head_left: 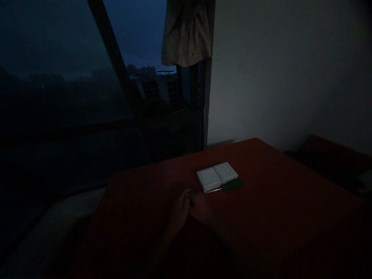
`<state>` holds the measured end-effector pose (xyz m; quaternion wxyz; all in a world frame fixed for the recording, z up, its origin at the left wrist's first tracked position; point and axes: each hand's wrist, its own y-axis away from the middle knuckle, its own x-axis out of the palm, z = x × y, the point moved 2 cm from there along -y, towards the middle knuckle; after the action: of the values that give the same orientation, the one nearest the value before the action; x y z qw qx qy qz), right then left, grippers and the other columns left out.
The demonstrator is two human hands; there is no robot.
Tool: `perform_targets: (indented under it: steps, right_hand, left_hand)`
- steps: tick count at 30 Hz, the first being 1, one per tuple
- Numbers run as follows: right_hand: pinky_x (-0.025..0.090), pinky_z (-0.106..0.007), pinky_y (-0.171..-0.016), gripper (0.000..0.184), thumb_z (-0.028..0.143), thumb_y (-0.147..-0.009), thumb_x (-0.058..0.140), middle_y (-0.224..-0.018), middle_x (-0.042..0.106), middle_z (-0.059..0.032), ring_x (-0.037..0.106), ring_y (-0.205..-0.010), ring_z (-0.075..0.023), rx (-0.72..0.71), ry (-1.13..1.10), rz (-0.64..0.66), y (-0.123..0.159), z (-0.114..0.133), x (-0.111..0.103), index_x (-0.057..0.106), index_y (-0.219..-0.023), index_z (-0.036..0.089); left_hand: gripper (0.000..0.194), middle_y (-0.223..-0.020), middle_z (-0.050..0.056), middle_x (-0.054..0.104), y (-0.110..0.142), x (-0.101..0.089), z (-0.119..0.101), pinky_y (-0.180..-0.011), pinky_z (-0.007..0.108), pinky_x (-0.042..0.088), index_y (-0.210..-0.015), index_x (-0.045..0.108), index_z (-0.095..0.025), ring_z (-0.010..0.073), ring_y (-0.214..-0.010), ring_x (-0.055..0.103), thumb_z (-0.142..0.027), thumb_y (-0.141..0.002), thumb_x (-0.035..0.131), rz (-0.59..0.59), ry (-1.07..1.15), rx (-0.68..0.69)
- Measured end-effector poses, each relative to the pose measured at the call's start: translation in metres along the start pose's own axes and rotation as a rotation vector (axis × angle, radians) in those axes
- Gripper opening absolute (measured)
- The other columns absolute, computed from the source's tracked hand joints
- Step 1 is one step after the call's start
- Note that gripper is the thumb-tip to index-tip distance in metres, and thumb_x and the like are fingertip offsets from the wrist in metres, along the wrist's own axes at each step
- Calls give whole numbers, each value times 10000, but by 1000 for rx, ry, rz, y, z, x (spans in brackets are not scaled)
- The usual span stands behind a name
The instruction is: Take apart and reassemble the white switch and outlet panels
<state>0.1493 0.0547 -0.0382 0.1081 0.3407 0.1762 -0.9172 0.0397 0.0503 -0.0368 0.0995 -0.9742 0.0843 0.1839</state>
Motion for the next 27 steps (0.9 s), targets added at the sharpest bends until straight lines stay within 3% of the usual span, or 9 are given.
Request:
perform_targets:
  steps: [27]
  right_hand:
    - [472, -267, -756, 270, 141, -786, 503, -997, 732, -90, 672, -899, -203, 22, 53, 73, 0, 0, -6, 704, -962, 177]
  left_hand:
    - [368, -1138, 83, 661, 0, 3, 0, -982, 352, 422, -1137, 606, -179, 208, -1060, 599, -305, -927, 332, 21, -44, -17]
